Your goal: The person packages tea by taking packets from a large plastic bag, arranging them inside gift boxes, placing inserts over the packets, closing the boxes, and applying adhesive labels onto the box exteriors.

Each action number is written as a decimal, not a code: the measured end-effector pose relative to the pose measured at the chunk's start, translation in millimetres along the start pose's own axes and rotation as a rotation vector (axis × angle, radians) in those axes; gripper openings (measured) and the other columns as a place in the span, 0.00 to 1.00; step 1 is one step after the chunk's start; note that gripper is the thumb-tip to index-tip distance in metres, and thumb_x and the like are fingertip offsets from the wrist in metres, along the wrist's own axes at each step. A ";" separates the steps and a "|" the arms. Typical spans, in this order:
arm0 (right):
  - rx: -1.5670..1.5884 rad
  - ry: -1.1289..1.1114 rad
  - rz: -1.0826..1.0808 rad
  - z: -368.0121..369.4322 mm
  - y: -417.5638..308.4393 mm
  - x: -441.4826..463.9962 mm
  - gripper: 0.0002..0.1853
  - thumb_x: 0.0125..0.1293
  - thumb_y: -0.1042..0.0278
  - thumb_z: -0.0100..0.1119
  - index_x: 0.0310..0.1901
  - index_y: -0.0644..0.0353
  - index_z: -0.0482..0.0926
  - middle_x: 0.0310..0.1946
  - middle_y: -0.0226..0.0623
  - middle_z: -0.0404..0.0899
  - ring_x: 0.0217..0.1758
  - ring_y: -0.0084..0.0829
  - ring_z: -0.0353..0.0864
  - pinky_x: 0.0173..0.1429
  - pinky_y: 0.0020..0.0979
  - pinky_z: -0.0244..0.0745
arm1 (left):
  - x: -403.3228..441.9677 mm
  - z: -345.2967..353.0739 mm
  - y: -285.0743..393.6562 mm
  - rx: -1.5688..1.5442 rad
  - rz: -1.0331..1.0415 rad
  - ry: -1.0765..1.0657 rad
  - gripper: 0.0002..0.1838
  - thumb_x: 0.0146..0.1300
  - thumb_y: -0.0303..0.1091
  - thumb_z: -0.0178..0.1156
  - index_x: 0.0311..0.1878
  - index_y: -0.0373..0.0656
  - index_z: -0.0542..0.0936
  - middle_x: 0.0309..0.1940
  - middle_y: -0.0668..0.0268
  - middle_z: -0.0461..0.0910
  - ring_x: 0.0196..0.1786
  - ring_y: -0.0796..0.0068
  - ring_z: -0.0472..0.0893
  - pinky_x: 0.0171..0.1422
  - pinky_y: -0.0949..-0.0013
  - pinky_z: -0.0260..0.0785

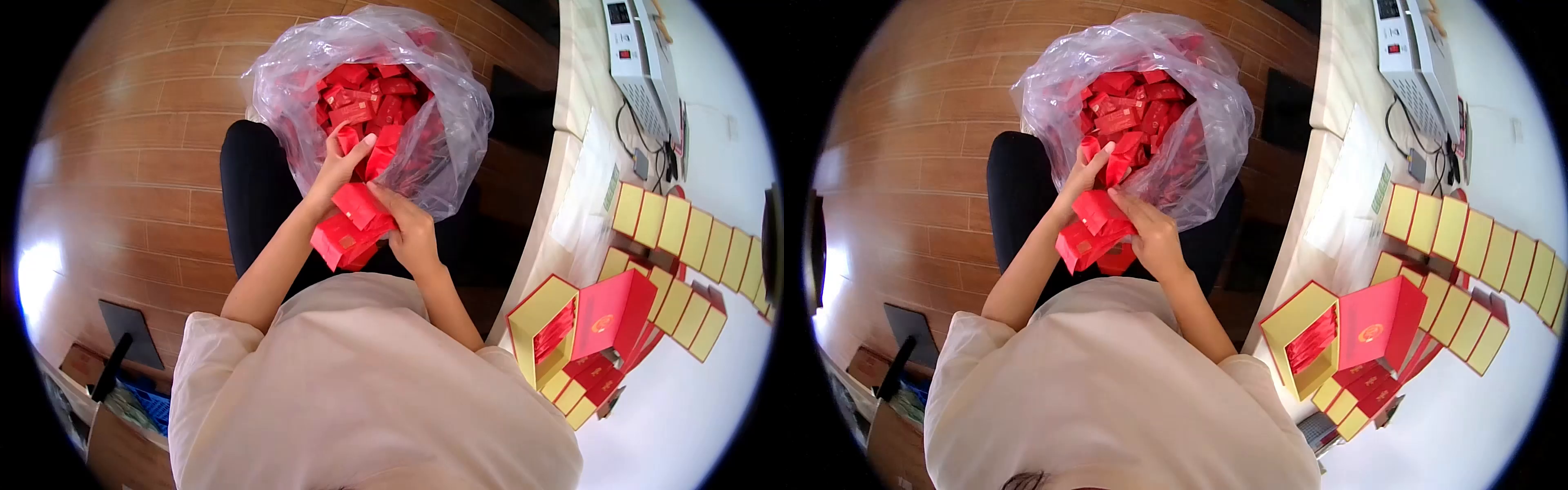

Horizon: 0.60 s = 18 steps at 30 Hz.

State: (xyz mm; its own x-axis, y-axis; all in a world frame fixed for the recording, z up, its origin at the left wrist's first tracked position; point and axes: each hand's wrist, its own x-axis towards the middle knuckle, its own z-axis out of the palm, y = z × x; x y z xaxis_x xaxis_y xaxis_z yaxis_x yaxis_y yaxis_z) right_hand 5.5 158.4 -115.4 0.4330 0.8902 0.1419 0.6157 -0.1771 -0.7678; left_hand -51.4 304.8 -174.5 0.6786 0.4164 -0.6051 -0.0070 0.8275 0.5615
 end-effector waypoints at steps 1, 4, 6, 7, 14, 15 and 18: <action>0.012 -0.001 -0.002 0.6 -3.5 -4.3 0.35 0.41 0.91 0.52 0.58 0.62 0.75 0.52 0.50 0.78 0.57 0.46 0.77 0.59 0.40 0.74 | -3.5 1.6 1.3 0.022 -0.001 -0.007 0.45 0.58 0.48 0.68 0.70 0.49 0.51 0.63 0.58 0.62 0.63 0.67 0.68 0.64 0.60 0.65; 0.095 0.098 0.069 -3.5 -7.8 -13.2 0.34 0.44 0.92 0.50 0.58 0.62 0.74 0.51 0.51 0.78 0.56 0.49 0.78 0.58 0.39 0.74 | -15.8 8.4 3.6 -0.086 0.017 -0.099 0.31 0.63 0.44 0.63 0.65 0.47 0.61 0.58 0.65 0.69 0.60 0.71 0.71 0.62 0.63 0.66; 0.136 0.179 0.113 -11.1 -13.2 -14.8 0.28 0.49 0.89 0.50 0.56 0.64 0.75 0.47 0.54 0.79 0.51 0.54 0.78 0.54 0.39 0.75 | -14.1 5.4 -0.8 -0.075 0.063 -0.070 0.30 0.63 0.43 0.63 0.64 0.46 0.62 0.56 0.65 0.70 0.58 0.72 0.71 0.61 0.63 0.66; 0.145 0.199 0.120 -13.0 -11.3 -18.1 0.28 0.49 0.89 0.50 0.56 0.64 0.75 0.47 0.54 0.79 0.51 0.54 0.78 0.54 0.39 0.75 | -13.1 2.9 -1.5 -0.091 0.115 -0.035 0.30 0.63 0.42 0.63 0.64 0.46 0.63 0.55 0.65 0.71 0.57 0.73 0.72 0.60 0.64 0.66; 0.763 -0.063 0.759 -52.3 -3.8 -24.3 0.13 0.70 0.69 0.52 0.49 0.70 0.76 0.39 0.38 0.83 0.40 0.27 0.82 0.42 0.32 0.80 | -36.7 -24.1 33.0 0.824 0.799 -0.176 0.45 0.55 0.30 0.63 0.73 0.44 0.48 0.46 0.61 0.71 0.49 0.72 0.74 0.56 0.68 0.68; 0.814 -0.171 0.724 -58.2 4.4 -27.1 0.13 0.71 0.67 0.51 0.51 0.65 0.77 0.42 0.36 0.82 0.42 0.30 0.83 0.44 0.32 0.82 | -48.9 -20.7 35.4 0.832 0.791 -0.186 0.45 0.55 0.30 0.63 0.73 0.44 0.48 0.46 0.61 0.71 0.49 0.72 0.74 0.56 0.68 0.68; 1.049 -0.225 0.830 -58.0 10.7 -29.7 0.14 0.70 0.67 0.53 0.54 0.61 0.77 0.44 0.36 0.82 0.44 0.30 0.83 0.43 0.32 0.82 | -70.9 -9.7 36.5 1.078 0.755 -0.604 0.47 0.54 0.27 0.65 0.73 0.46 0.47 0.51 0.56 0.70 0.48 0.68 0.73 0.67 0.58 0.58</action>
